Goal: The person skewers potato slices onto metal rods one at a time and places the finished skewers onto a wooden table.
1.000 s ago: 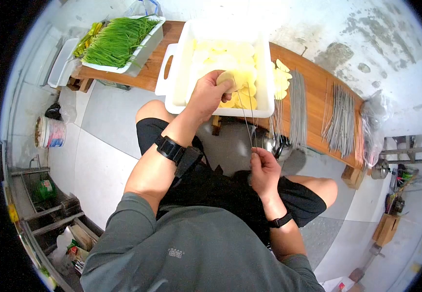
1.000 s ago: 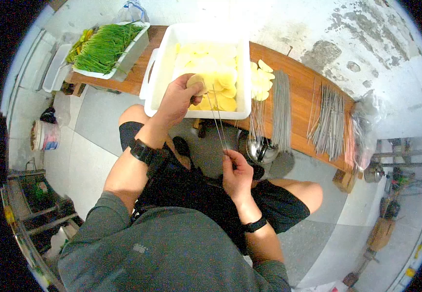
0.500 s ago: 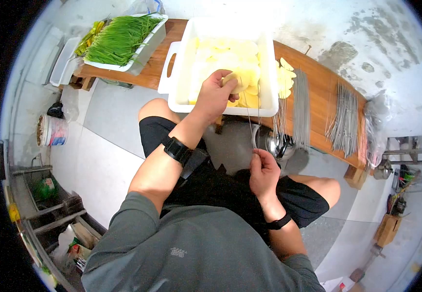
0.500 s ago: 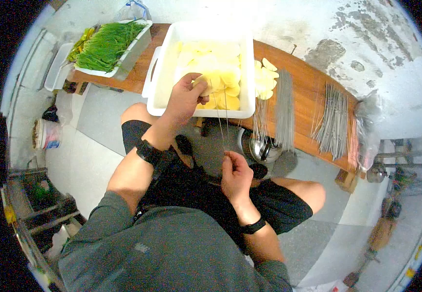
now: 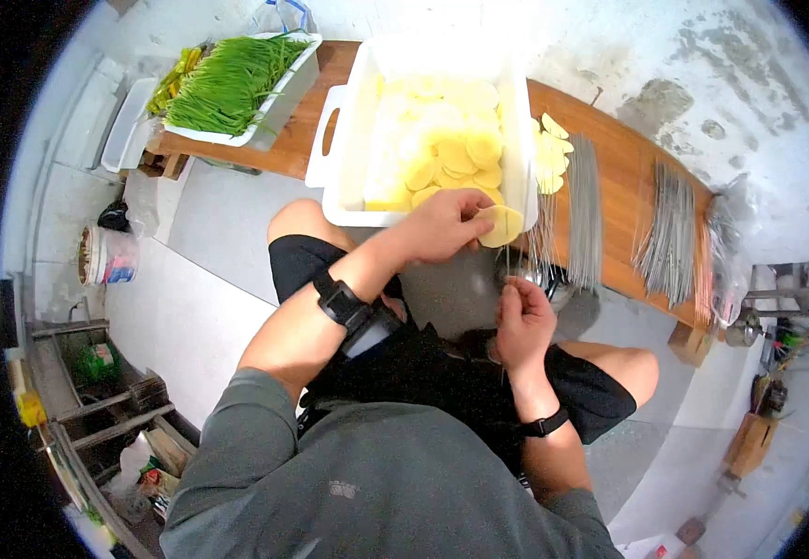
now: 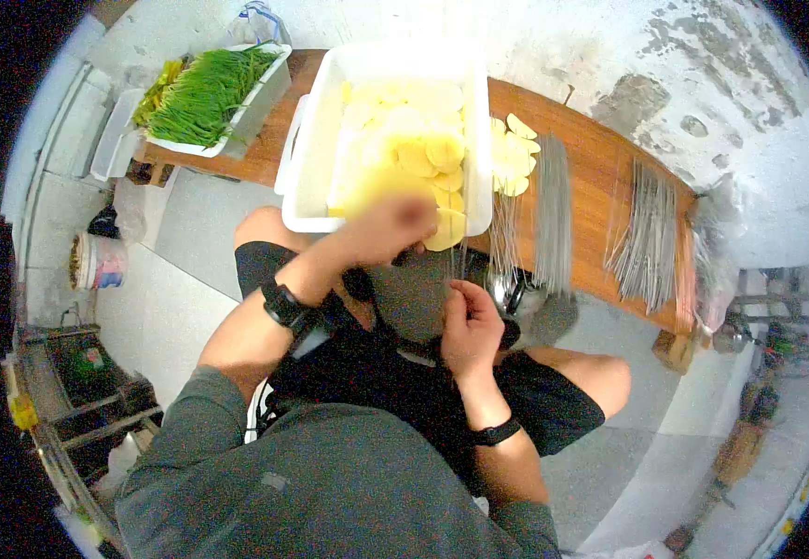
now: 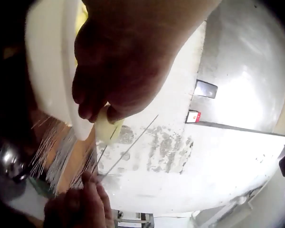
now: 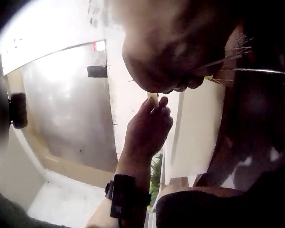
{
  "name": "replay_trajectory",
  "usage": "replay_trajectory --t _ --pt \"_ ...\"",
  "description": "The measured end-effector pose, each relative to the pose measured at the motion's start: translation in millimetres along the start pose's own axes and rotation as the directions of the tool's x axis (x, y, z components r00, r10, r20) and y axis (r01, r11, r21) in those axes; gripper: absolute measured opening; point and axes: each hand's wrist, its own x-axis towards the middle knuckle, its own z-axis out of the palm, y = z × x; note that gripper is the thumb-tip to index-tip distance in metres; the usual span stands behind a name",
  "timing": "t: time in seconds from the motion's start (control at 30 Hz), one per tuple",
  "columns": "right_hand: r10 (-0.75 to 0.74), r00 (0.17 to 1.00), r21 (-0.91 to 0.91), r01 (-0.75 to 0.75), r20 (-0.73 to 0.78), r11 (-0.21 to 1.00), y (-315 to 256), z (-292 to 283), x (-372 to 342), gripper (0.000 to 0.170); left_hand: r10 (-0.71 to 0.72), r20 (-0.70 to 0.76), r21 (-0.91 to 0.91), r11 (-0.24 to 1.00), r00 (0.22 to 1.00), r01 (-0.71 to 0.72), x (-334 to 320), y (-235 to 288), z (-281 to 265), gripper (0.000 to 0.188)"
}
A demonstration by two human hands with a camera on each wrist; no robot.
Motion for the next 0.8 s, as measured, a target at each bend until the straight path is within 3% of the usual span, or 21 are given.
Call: replay_trajectory --t 0.07,0.1,0.13,0.17,0.2,0.27,0.3,0.37,0.5,0.57,0.6,0.67,0.8 --pt "0.028 0.999 0.029 -0.027 -0.034 0.999 -2 -9 4 0.014 0.011 0.015 0.145 0.989 1.0 -0.013 25 -5 -24 0.028" --pt "0.106 0.994 0.058 -0.104 -0.021 0.993 -12 -14 5 0.015 -0.035 -0.024 0.178 0.983 0.999 0.039 34 9 -42 0.031" --pt "0.11 0.994 0.061 -0.109 -0.024 0.992 -12 -18 6 0.015 -0.112 -0.077 0.257 0.958 0.991 0.128 66 -22 -66 0.029" --pt "0.121 0.992 0.089 -0.117 -0.034 0.989 -12 -21 7 0.015 -0.05 -0.119 0.109 0.992 0.992 0.063 68 -16 -79 0.031" --pt "0.131 0.991 0.115 -0.125 -0.042 0.985 -12 -24 8 0.016 -0.082 -0.104 0.391 0.913 0.991 0.117 78 -12 -93 0.033" --pt "0.159 0.986 0.143 -0.15 -0.052 0.978 -12 -27 8 0.016 -0.268 -0.137 0.511 0.806 0.954 0.299 101 -18 -100 0.036" --pt "0.142 0.988 0.073 -0.138 -0.055 0.988 -13 -29 8 0.015 -0.265 -0.135 0.516 0.804 0.955 0.296 109 -26 -98 0.036" --pt "0.124 0.99 0.007 -0.123 -0.065 0.992 -12 -29 11 0.015 -0.02 -0.046 0.824 0.564 0.999 0.049 126 -38 -92 0.046" --pt "0.135 0.988 0.104 -0.126 -0.08 0.987 -8 -35 12 0.012 -0.023 0.045 0.904 0.426 0.999 -0.031 140 -35 -73 0.059" --pt "0.148 0.986 0.126 -0.137 -0.081 0.983 -8 -39 12 0.013 -0.041 0.006 0.93 0.367 0.999 0.01 145 -41 -69 0.064" --pt "0.132 0.987 0.097 -0.123 -0.096 0.988 -7 -40 13 0.013 -0.042 0.015 0.931 0.365 0.999 0.002 147 -43 -69 0.064" --pt "0.124 0.986 0.069 -0.117 -0.11 0.991 -8 -42 13 0.013 0.106 -0.026 0.921 0.39 0.994 -0.018 146 -49 -71 0.053" --pt "0.135 0.989 0.072 -0.131 -0.055 0.989 -12 -40 18 0.014 0.026 0.028 0.877 0.479 0.999 -0.037 148 -47 -83 0.043"
